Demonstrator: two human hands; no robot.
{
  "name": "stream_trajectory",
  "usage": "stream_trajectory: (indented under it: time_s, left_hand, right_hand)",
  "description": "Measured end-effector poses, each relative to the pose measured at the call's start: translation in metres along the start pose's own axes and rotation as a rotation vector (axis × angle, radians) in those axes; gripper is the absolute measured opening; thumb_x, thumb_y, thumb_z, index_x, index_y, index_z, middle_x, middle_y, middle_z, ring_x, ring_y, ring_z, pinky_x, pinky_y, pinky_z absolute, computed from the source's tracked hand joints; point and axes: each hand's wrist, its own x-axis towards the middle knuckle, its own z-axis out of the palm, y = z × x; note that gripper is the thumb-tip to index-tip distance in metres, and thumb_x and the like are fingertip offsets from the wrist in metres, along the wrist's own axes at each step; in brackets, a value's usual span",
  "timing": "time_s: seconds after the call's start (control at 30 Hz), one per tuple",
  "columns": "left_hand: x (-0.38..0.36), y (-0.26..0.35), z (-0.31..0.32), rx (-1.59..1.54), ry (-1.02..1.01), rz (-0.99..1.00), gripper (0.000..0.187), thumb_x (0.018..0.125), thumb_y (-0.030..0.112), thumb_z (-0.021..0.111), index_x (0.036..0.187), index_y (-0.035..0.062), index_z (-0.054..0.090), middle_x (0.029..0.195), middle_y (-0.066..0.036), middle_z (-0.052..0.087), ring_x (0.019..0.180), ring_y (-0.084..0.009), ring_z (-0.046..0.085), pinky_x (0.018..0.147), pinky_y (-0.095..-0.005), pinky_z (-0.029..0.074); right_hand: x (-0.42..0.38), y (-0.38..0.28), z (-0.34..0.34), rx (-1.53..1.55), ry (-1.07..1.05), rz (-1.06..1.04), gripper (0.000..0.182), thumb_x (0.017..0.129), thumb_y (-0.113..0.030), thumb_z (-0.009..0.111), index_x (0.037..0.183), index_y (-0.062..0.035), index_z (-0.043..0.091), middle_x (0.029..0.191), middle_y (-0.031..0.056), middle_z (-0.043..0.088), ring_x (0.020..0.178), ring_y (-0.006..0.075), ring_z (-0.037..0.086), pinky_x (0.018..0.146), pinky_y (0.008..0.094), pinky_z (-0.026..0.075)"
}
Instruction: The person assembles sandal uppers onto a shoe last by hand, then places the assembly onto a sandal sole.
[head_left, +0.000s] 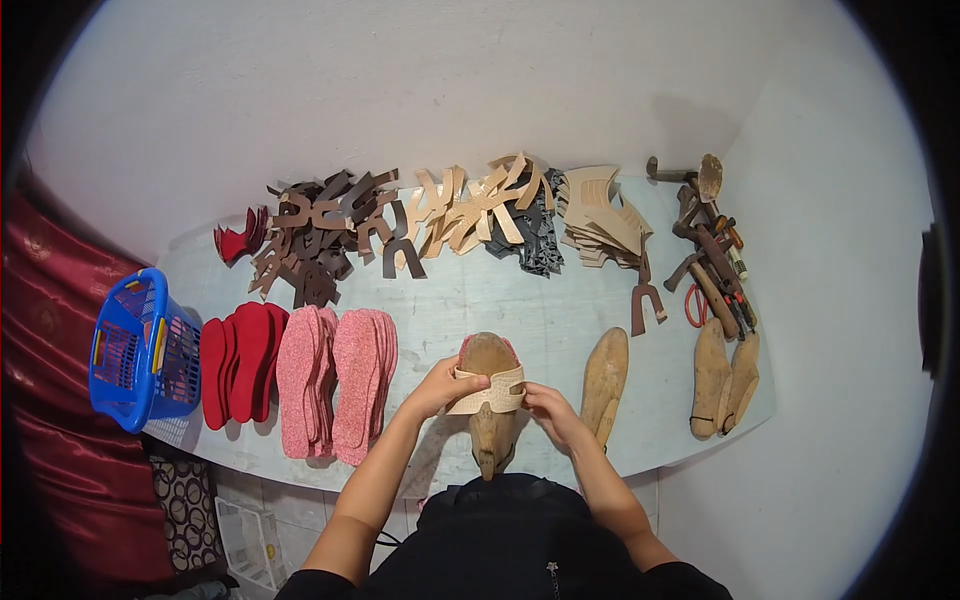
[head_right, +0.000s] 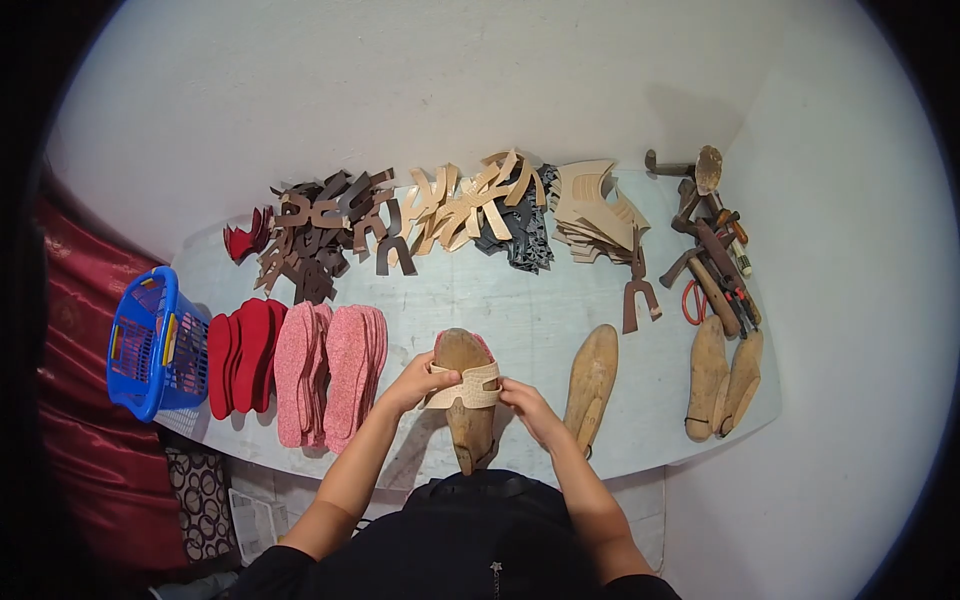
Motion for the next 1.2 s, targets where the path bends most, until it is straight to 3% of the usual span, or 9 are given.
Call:
stream_trajectory:
  time_s: [0.1, 0.43, 0.53, 0.63, 0.7, 0.8, 1.03, 1.13, 1.2]
  left_hand:
    - [0.001, 0.001, 0.002, -0.003, 0.003, -0.005, 0.047, 0.072, 0.023, 0.067, 0.108, -0.0021, 0.049, 0.096, -0.007, 0.057, 0.084, -0.0119, 0.054, 0.074, -0.0258, 0.044]
    - [-0.003, -0.008, -0.004, -0.04, -0.007, 0.007, 0.046, 0.072, 0.023, 0.067, 0.107, -0.002, 0.049, 0.096, -0.008, 0.057, 0.084, -0.012, 0.054, 0.074, -0.0256, 0.044]
    - [-0.002, -0.006, -0.003, -0.048, -0.002, -0.013, 0.046, 0.073, 0.023, 0.066, 0.108, -0.002, 0.049, 0.097, -0.008, 0.057, 0.084, -0.0121, 0.054, 0.074, -0.0257, 0.044]
    - [-0.001, -0.006, -0.001, -0.067, -0.022, 0.008, 0.047, 0.073, 0.023, 0.066, 0.109, -0.0018, 0.048, 0.097, -0.008, 0.057, 0.086, -0.0122, 0.054, 0.076, -0.0259, 0.043]
    - [0.0, -0.005, 0.001, -0.074, -0.041, 0.016, 0.047, 0.073, 0.023, 0.066, 0.109, -0.0017, 0.048, 0.098, -0.008, 0.057, 0.086, -0.0121, 0.054, 0.076, -0.0261, 0.043]
    - [0.003, -0.004, 0.002, -0.076, -0.079, -0.014, 0.052, 0.073, 0.023, 0.066, 0.113, -0.0013, 0.045, 0.102, -0.008, 0.055, 0.091, -0.0128, 0.052, 0.079, -0.0266, 0.042]
    - [0.001, -0.012, -0.003, -0.006, -0.087, 0.06, 0.077, 0.073, 0.028, 0.066, 0.13, 0.0022, 0.022, 0.126, -0.014, 0.034, 0.115, -0.0201, 0.035, 0.095, -0.0308, 0.029]
    - [-0.001, -0.018, -0.01, 0.205, -0.062, 0.174, 0.073, 0.076, 0.028, 0.061, 0.131, 0.0028, 0.02, 0.128, -0.015, 0.032, 0.116, -0.0219, 0.035, 0.095, -0.0324, 0.03]
    - [-0.011, -0.011, -0.017, 0.131, -0.036, 0.114, 0.068, 0.078, 0.027, 0.059, 0.13, 0.0027, 0.022, 0.127, -0.015, 0.034, 0.114, -0.0215, 0.037, 0.093, -0.0322, 0.032]
  right_hand:
    - [-0.004, -0.003, 0.019, -0.319, 0.059, -0.064, 0.04, 0.075, -0.018, 0.063, 0.108, 0.0015, 0.05, 0.1, 0.006, 0.056, 0.096, 0.0125, 0.05, 0.086, 0.0258, 0.036]
    - [0.002, 0.003, 0.02, -0.351, 0.102, -0.062, 0.039, 0.071, -0.02, 0.068, 0.101, 0.0003, 0.054, 0.097, 0.0054, 0.057, 0.093, 0.0123, 0.05, 0.084, 0.0258, 0.038]
    - [0.003, 0.001, 0.015, -0.401, 0.057, -0.019, 0.046, 0.074, -0.022, 0.066, 0.111, 0.0, 0.049, 0.106, 0.0076, 0.054, 0.101, 0.0143, 0.047, 0.088, 0.0275, 0.034]
    - [0.004, -0.006, 0.012, -0.221, 0.024, 0.029, 0.059, 0.077, -0.026, 0.062, 0.124, -0.0021, 0.036, 0.119, 0.0089, 0.046, 0.11, 0.0164, 0.041, 0.094, 0.0289, 0.029]
    - [0.01, -0.002, 0.005, -0.141, 0.022, -0.091, 0.068, 0.079, -0.029, 0.059, 0.131, -0.0042, 0.022, 0.128, 0.0088, 0.036, 0.115, 0.0173, 0.037, 0.097, 0.0295, 0.025]
    - [0.021, 0.002, 0.009, -0.21, -0.047, -0.214, 0.073, 0.077, -0.029, 0.062, 0.132, -0.006, 0.02, 0.128, 0.0086, 0.036, 0.115, 0.0169, 0.037, 0.096, 0.0292, 0.027]
    - [0.026, 0.001, 0.021, -0.145, -0.01, -0.008, 0.054, 0.073, -0.021, 0.067, 0.115, -0.0007, 0.041, 0.107, 0.0074, 0.053, 0.097, 0.0143, 0.051, 0.085, 0.0286, 0.04]
    - [0.023, -0.001, 0.022, -0.167, 0.013, 0.005, 0.047, 0.072, -0.022, 0.068, 0.109, 0.0, 0.048, 0.102, 0.0069, 0.055, 0.092, 0.0132, 0.052, 0.084, 0.0274, 0.04]
    - [0.022, 0.002, 0.016, -0.083, 0.032, -0.02, 0.048, 0.072, -0.022, 0.068, 0.11, -0.0004, 0.047, 0.103, 0.0075, 0.055, 0.093, 0.0134, 0.052, 0.084, 0.0277, 0.04]
